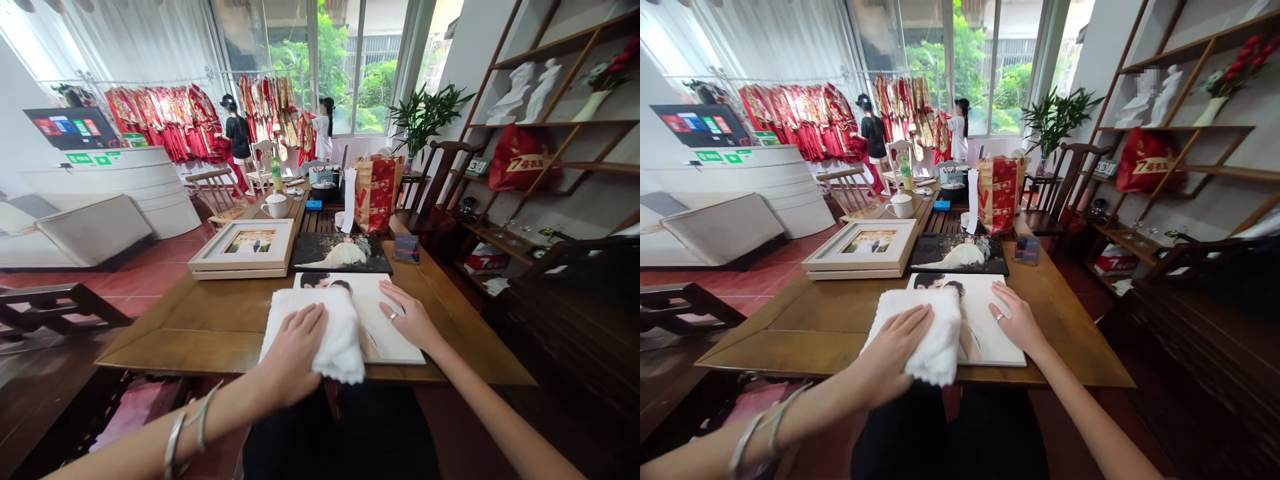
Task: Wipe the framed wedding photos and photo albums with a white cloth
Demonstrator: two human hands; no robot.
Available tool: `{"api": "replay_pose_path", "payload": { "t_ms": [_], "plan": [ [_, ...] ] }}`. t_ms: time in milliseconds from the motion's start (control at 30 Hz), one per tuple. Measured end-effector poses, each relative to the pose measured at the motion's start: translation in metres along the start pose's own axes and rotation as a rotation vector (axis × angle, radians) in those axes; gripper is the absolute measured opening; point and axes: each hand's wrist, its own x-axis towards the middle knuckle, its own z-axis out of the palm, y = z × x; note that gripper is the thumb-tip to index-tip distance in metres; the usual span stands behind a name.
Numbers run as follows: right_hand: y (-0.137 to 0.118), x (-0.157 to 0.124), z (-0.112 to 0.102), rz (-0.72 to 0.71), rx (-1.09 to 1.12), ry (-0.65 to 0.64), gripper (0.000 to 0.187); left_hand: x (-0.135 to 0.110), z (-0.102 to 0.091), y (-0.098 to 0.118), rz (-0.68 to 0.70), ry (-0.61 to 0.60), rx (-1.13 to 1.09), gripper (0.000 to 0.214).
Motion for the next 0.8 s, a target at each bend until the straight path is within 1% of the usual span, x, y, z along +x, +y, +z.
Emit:
{"api": "replay_pose_path", "payload": {
  "t_ms": [67,133,233,300,333,367,433,500,600,667,733,800],
  "plan": [
    [-0.001,0.0,0.001,0.003,0.006,-0.004,0.037,0.027,0.003,-0.016,-0.06,0.099,0.024,0.078],
    [-0.002,0.001,0.001,0.007,0.006,-0.012,0.037,0.055,0.004,-0.028,-0.146,0.151,0.069,0.075],
    [-0.004,0.002,0.002,0.016,-0.013,-0.027,0.038,0.087,0.003,-0.037,-0.218,0.158,0.109,0.07],
    [-0.004,0.003,0.001,0.022,-0.022,-0.031,0.039,0.098,0.0,-0.037,-0.224,0.14,0.106,0.067],
    [-0.003,0.003,0.001,0.024,-0.02,-0.03,0.039,0.099,-0.001,-0.036,-0.223,0.125,0.105,0.066],
    [-0.003,0.003,0.001,0.026,-0.016,-0.028,0.039,0.097,-0.003,-0.033,-0.218,0.107,0.104,0.067],
    [-0.002,0.003,0.002,0.027,-0.004,-0.026,0.038,0.083,-0.004,-0.022,-0.19,0.054,0.1,0.07],
    [-0.002,0.003,0.002,0.025,-0.001,-0.023,0.038,0.055,-0.004,-0.007,-0.133,-0.024,0.092,0.078],
    [-0.002,0.002,0.003,0.01,-0.013,-0.017,0.037,0.006,0.0,0.016,-0.026,-0.157,0.06,0.093],
    [-0.003,0.002,0.003,0.006,-0.027,-0.018,0.037,-0.017,0.002,0.024,0.066,-0.172,0.027,0.099],
    [-0.004,0.002,0.003,0.011,-0.041,-0.025,0.038,-0.023,0.005,0.021,0.143,-0.13,0.005,0.1],
    [-0.005,0.002,0.003,0.014,-0.047,-0.034,0.039,-0.011,0.007,0.009,0.191,-0.061,-0.003,0.096]
  ]
}}
